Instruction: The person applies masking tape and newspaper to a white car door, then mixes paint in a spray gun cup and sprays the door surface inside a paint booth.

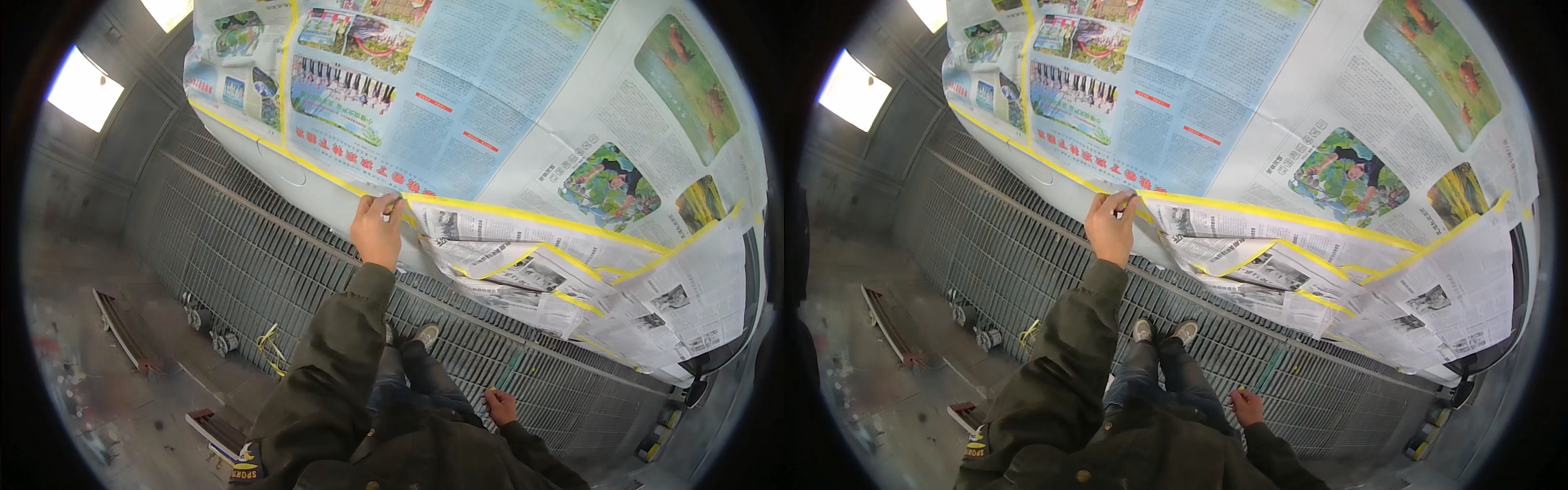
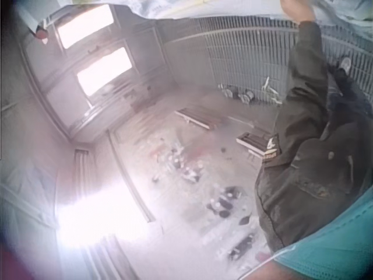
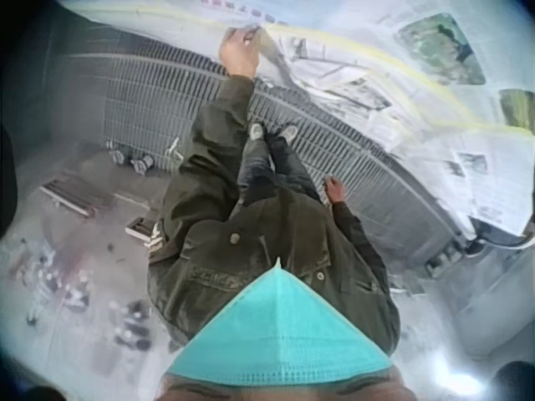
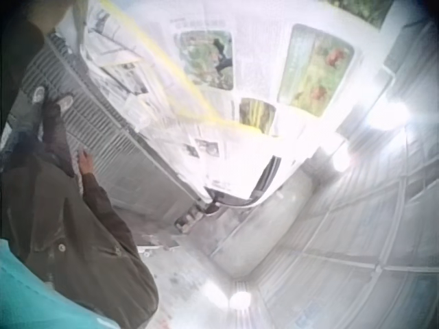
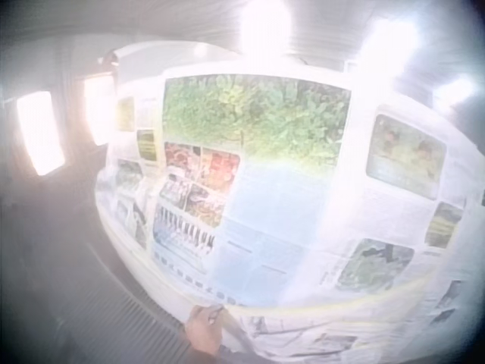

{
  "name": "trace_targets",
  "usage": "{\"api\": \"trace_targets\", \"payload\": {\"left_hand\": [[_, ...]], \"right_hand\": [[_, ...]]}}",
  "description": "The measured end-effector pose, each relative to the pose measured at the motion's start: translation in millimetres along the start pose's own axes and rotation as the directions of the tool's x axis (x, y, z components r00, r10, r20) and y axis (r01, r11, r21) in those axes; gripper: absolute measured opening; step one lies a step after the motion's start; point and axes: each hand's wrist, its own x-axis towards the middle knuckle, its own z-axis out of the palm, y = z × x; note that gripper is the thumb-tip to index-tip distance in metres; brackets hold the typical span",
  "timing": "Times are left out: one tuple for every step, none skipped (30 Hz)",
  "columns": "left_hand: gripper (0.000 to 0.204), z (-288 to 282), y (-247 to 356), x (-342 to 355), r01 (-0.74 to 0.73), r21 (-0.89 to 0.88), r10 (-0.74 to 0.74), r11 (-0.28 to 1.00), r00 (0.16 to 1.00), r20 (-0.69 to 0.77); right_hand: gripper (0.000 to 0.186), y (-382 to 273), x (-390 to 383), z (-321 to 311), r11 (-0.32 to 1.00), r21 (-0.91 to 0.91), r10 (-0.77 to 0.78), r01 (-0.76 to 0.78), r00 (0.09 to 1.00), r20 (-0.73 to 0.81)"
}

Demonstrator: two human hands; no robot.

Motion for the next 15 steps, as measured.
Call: {"api": "trace_targets", "payload": {"left_hand": [[0.016, 3, 0, -2, -0.007, -0.014, 0.007, 1.000, 1.000, -0.022], [0.016, 6, 0, -3, -0.015, -0.028, 0.014, 0.999, 0.999, -0.043], [0.015, 8, 3, -3, -0.011, -0.044, 0.008, 0.999, 0.998, -0.063], [0.015, 11, 3, -4, -0.011, -0.044, 0.008, 0.999, 0.997, -0.075], [0.015, 12, 2, -4, -0.012, -0.044, 0.008, 0.999, 0.996, -0.085], [0.015, 15, 2, -4, -0.012, -0.049, 0.007, 0.999, 0.995, -0.095], [0.014, 17, 1, -4, -0.022, -0.036, 0.018, 0.999, 0.995, -0.099], [0.013, 18, -1, -3, -0.028, -0.016, 0.026, 0.999, 0.994, -0.105], [0.013, 18, 0, -2, -0.035, 0.002, 0.035, 0.999, 0.993, -0.110], [0.012, 18, 0, -2, -0.042, 0.018, 0.044, 0.999, 0.993, -0.114], [0.012, 18, 0, -3, -0.052, 0.022, 0.054, 0.998, 0.993, -0.101], [0.012, 16, -1, -3, -0.064, 0.028, 0.066, 0.998, 0.993, -0.093], [0.012, 15, -2, -2, -0.076, 0.034, 0.079, 0.996, 0.993, -0.083], [0.012, 15, -2, -1, -0.078, 0.037, 0.081, 0.996, 0.993, -0.083], [0.012, 15, -3, -1, -0.078, 0.042, 0.081, 0.996, 0.993, -0.081]], "right_hand": [[0.028, -3, 0, -3, 1.000, -0.002, 0.013, -0.013, 1.000, 0.011], [0.029, -6, -1, -2, 1.000, -0.003, 0.027, -0.027, 0.999, 0.021], [0.028, -5, 0, -3, 0.999, 0.005, 0.038, -0.038, 0.999, 0.039], [0.027, -4, 0, -3, 0.999, 0.013, 0.049, -0.050, 0.997, 0.057], [0.027, -3, -1, -3, 0.998, 0.022, 0.061, -0.063, 0.995, 0.074], [0.026, -1, -2, -3, 0.998, 0.019, 0.051, -0.053, 0.995, 0.081], [0.025, 1, -4, -4, 0.999, 0.017, 0.042, -0.043, 0.995, 0.088], [0.025, 2, -6, -5, 0.999, 0.016, 0.033, -0.034, 0.995, 0.093], [0.024, 2, -7, -7, 0.998, 0.021, 0.052, -0.055, 0.993, 0.107], [0.024, 5, -10, -8, 0.998, 0.013, 0.054, -0.055, 0.994, 0.096], [0.024, 9, -13, -9, 0.998, 0.005, 0.055, -0.056, 0.995, 0.083], [0.024, 12, -14, -9, 0.999, -0.003, 0.053, -0.053, 0.996, 0.074], [0.024, 15, -15, -8, 0.998, 0.006, 0.060, -0.061, 0.996, 0.068], [0.025, 18, -15, -7, 0.998, 0.016, 0.067, -0.068, 0.996, 0.062], [0.025, 18, -16, -5, 0.997, 0.025, 0.075, -0.077, 0.996, 0.057]]}}
